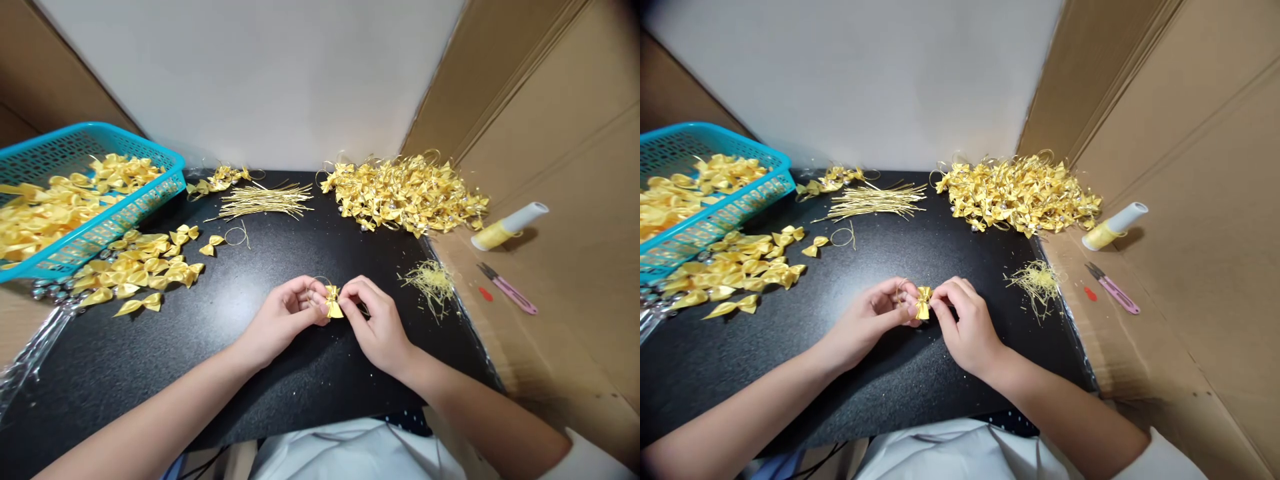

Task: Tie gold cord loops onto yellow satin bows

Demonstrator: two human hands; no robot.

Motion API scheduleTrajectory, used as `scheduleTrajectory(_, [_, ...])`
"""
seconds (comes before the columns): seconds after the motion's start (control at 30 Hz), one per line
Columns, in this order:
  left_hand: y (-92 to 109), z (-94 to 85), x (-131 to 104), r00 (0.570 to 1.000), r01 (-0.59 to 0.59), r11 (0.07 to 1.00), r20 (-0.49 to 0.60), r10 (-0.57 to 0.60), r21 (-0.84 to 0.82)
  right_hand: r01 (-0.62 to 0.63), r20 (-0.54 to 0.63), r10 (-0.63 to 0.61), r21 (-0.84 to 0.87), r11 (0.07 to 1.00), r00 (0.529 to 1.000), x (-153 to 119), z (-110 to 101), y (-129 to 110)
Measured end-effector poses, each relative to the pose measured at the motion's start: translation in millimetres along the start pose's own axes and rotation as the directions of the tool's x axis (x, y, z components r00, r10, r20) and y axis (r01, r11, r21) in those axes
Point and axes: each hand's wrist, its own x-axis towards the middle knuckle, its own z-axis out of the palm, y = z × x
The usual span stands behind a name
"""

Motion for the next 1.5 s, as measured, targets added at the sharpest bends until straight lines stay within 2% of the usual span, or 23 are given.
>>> scheduleTrajectory(0.27, [-3.6,-0.4,-0.8,0.994,-0.084,0.994,-0.059,0.088,0.067,-0.245,0.076,0.233,0.255,0.935,0.969,-3.6,5.9,3.7])
scheduleTrajectory(0.43, [-4.6,0.3,-2.3,0.99,-0.114,0.99,-0.073,0.12,0.086,-0.344,0.148,0.312,0.351,0.871,0.939,-3.3,6.5,3.0])
scheduleTrajectory(0.57, [-4.4,1.5,-1.8,0.988,-0.118,0.988,-0.088,0.127,0.097,-0.378,0.171,0.337,0.386,0.842,0.926,-1.1,6.8,2.4])
scheduleTrajectory(0.83, [-3.3,0.7,-1.2,0.988,-0.114,0.989,-0.089,0.123,0.099,-0.376,0.173,0.334,0.38,0.845,0.927,-1.5,7.2,3.0])
scheduleTrajectory(1.0, [-2.5,1.1,-1.6,0.984,-0.134,0.976,-0.096,0.152,0.174,-0.374,0.167,0.335,0.372,0.85,0.927,-2.3,7.1,1.3])
scheduleTrajectory(1.23, [3.1,2.4,-5.9,0.964,-0.197,0.856,-0.065,0.258,0.478,-0.334,0.145,0.304,0.285,0.899,0.942,-3.3,6.2,0.5])
scheduleTrajectory(1.33, [8.0,0.6,-5.6,0.964,-0.196,0.808,-0.041,0.262,0.555,-0.299,0.128,0.276,0.212,0.93,0.952,-3.5,4.2,0.1])
scheduleTrajectory(1.5, [15.4,-6.5,-0.9,0.975,-0.204,0.736,0.064,0.214,0.646,-0.188,0.129,0.173,0.111,0.976,0.976,-3.6,1.7,-2.1])
